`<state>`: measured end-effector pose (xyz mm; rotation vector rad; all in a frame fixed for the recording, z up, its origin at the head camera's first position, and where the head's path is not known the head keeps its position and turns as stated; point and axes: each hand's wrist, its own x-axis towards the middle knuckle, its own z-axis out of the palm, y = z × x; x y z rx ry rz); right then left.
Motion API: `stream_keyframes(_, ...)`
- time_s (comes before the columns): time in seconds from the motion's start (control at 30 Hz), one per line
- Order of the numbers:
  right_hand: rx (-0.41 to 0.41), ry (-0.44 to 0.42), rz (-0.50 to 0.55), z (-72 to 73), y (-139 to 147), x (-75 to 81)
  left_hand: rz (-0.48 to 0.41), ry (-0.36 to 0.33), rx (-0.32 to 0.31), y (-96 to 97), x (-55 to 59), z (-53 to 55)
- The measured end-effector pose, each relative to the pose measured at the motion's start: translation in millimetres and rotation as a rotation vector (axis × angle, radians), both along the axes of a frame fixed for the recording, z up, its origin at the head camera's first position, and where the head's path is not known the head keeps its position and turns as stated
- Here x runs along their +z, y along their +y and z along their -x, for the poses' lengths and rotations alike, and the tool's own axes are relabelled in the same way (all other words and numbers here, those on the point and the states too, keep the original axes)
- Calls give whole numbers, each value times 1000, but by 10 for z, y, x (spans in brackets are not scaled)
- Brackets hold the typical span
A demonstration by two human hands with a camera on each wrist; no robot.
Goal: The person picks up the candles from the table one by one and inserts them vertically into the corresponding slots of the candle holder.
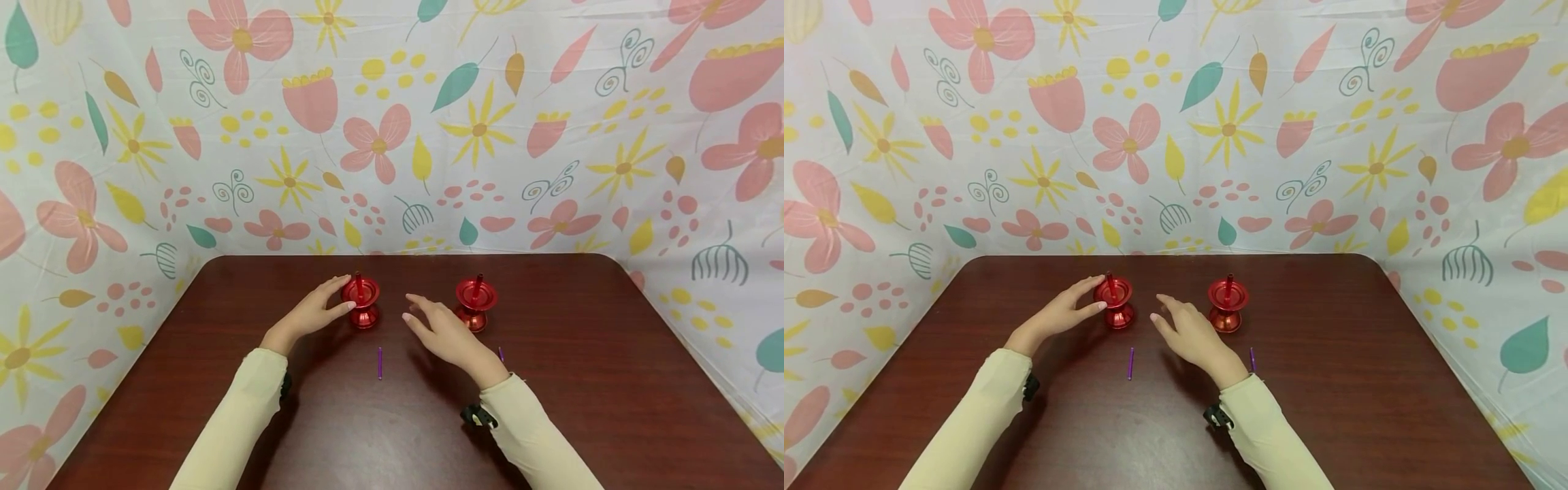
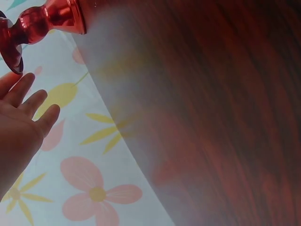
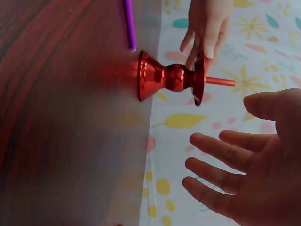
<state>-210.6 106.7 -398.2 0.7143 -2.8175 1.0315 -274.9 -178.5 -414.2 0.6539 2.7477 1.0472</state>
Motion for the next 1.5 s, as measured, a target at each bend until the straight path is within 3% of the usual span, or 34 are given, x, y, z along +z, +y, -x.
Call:
stream_keyframes(0.47,37,-92,-110,6,-284,-112,2,0,8,-5,-18,5)
stream_keyframes(0.7,99,-45,-198,-1,-376,-175,-1,-4,8,-4,-27,-3)
stream_keyframes(1.17,107,81,-407,-34,-536,-262,-5,5,3,15,0,-27)
stream_keyframes(1.5,116,101,-433,-39,-559,-269,5,8,3,20,26,-28)
